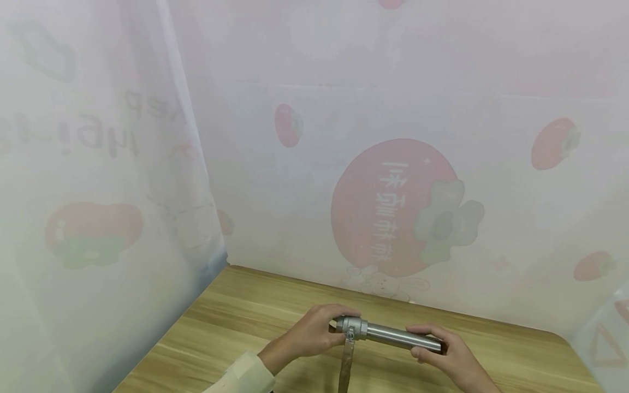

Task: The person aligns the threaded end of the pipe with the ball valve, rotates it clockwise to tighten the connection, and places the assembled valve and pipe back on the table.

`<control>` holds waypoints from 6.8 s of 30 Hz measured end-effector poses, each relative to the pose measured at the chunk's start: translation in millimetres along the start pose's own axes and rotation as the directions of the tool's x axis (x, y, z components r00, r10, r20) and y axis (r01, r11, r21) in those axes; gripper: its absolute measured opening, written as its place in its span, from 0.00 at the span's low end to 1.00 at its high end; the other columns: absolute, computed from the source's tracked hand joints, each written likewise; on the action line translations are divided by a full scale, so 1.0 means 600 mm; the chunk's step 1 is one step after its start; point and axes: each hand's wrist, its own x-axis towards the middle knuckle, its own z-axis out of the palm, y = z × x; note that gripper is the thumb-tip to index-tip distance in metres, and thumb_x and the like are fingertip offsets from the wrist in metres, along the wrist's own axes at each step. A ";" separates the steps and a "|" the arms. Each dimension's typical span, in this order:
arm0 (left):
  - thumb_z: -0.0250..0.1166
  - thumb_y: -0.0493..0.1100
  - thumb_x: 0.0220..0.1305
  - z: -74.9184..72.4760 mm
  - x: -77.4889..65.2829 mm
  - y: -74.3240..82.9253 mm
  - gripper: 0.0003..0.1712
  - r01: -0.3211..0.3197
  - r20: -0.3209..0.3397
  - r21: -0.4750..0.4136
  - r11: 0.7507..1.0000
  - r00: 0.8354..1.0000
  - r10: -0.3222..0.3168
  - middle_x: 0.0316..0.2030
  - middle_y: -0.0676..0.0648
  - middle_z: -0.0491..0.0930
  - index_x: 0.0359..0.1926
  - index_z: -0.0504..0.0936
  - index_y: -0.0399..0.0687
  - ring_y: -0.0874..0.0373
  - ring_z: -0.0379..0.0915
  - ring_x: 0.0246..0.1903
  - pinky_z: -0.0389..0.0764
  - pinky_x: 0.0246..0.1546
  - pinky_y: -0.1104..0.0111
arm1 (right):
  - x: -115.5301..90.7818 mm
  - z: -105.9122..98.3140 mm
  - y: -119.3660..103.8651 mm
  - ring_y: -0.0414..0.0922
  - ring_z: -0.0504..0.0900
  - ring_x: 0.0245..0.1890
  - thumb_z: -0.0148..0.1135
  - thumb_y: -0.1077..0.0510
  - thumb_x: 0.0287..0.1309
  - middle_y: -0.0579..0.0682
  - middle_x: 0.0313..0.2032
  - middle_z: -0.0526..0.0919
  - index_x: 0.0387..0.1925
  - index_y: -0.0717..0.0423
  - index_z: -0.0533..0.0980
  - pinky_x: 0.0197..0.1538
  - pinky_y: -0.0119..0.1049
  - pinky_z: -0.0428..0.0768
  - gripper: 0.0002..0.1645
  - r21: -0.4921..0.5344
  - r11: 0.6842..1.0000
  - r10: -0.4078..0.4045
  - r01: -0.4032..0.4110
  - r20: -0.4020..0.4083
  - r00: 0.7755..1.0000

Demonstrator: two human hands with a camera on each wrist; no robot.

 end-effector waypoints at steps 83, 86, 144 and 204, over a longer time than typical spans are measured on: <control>0.73 0.30 0.68 0.003 0.002 -0.011 0.29 -0.002 0.000 -0.053 0.999 1.000 0.002 0.61 0.48 0.87 0.69 0.83 0.49 0.67 0.83 0.55 0.87 0.50 0.80 | 0.003 -0.001 -0.003 0.43 0.90 0.44 0.67 0.59 0.76 0.69 0.60 0.82 0.71 0.67 0.75 0.48 0.37 0.94 0.28 0.022 0.995 0.095 -0.096 0.043 0.995; 0.73 0.29 0.69 0.004 0.002 -0.012 0.29 -0.005 0.001 -0.052 0.999 1.000 0.005 0.61 0.48 0.87 0.69 0.83 0.48 0.67 0.83 0.55 0.87 0.50 0.80 | 0.004 -0.001 -0.002 0.45 0.90 0.44 0.67 0.59 0.76 0.67 0.58 0.83 0.70 0.66 0.76 0.48 0.38 0.94 0.27 0.020 0.997 0.071 -0.072 0.043 0.997; 0.73 0.30 0.69 0.004 0.000 -0.013 0.29 -0.027 0.004 -0.033 0.999 1.000 0.027 0.61 0.47 0.88 0.69 0.83 0.47 0.67 0.83 0.55 0.87 0.51 0.80 | 0.000 -0.003 0.000 0.42 0.89 0.44 0.65 0.58 0.78 0.60 0.58 0.85 0.71 0.61 0.78 0.48 0.34 0.91 0.25 -0.038 0.998 0.060 -0.058 0.040 0.997; 0.73 0.28 0.68 0.005 0.000 -0.011 0.30 -0.002 -0.003 -0.029 1.000 1.000 0.002 0.62 0.48 0.87 0.69 0.83 0.48 0.67 0.83 0.55 0.87 0.50 0.81 | 0.002 -0.005 -0.002 0.40 0.87 0.44 0.66 0.59 0.77 0.61 0.55 0.86 0.70 0.63 0.78 0.45 0.34 0.90 0.25 -0.008 0.996 0.090 -0.089 0.046 0.995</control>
